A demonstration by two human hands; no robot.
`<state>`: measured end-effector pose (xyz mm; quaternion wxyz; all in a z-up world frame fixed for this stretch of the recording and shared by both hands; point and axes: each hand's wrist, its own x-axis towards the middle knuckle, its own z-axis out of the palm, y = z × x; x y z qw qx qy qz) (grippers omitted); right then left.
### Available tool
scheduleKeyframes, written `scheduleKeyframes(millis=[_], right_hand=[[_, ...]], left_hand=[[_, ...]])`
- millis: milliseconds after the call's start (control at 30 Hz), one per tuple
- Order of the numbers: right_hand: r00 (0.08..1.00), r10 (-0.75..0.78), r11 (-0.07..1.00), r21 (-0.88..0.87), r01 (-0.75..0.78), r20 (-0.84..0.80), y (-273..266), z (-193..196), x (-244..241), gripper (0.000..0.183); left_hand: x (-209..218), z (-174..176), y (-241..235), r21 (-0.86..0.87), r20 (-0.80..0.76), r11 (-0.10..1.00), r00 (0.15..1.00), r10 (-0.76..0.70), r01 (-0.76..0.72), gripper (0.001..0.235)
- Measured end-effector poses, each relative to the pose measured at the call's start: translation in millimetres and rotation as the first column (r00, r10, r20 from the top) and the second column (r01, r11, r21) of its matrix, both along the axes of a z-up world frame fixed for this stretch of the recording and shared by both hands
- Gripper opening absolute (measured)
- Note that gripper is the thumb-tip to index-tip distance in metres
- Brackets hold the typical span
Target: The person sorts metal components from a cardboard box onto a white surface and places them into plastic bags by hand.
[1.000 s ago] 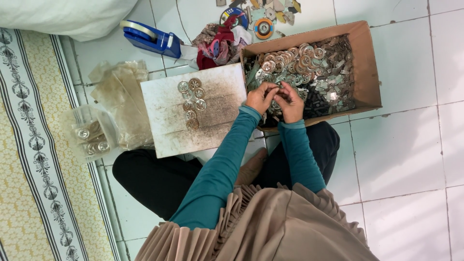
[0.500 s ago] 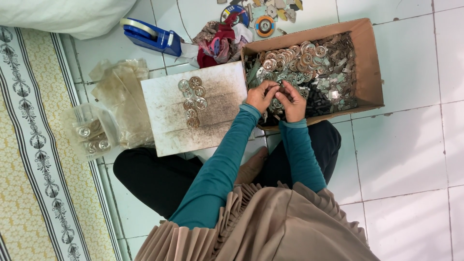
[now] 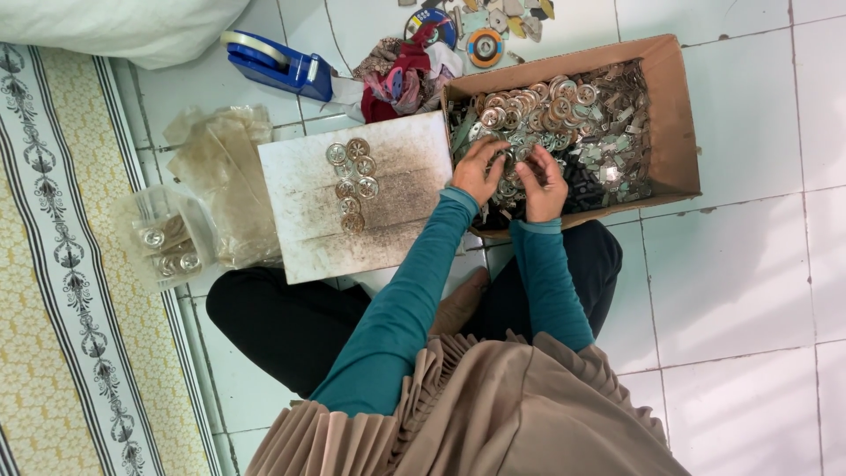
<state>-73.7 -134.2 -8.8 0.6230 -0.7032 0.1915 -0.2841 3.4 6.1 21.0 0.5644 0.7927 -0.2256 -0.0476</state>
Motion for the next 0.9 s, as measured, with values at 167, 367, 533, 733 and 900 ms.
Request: scheduleKeyframes(millis=[167, 367, 533, 733, 900], right_hand=[[1.0, 0.016, 0.958, -0.287, -0.008, 0.024, 12, 16, 3, 0.048], [0.987, 0.141, 0.874, -0.479, -0.088, 0.076, 46, 52, 3, 0.049], [0.926, 0.364, 0.8, -0.542, -0.257, 0.1, 123, 71, 8, 0.051], [0.859, 0.489, 0.576, -0.682, -0.45, -0.154, 208, 56, 10, 0.048], [0.839, 0.451, 0.391, -0.778, -0.492, -0.304, 229, 55, 17, 0.043]], left_hand=[[2, -21, -2, -0.12, -0.085, 0.993, 0.996, 0.0, -0.011, 0.018], [-15, -12, 35, -0.179, -0.266, 0.973, 0.959, 0.096, -0.147, 0.017], [-43, 24, 140, -0.014, -0.26, 0.957, 0.925, 0.276, -0.289, 0.02], [-68, 14, 232, 0.283, 0.18, 0.796, 0.845, 0.504, -0.535, 0.022], [-67, 20, 246, 0.479, 0.181, 0.702, 0.842, 0.508, -0.526, 0.057]])
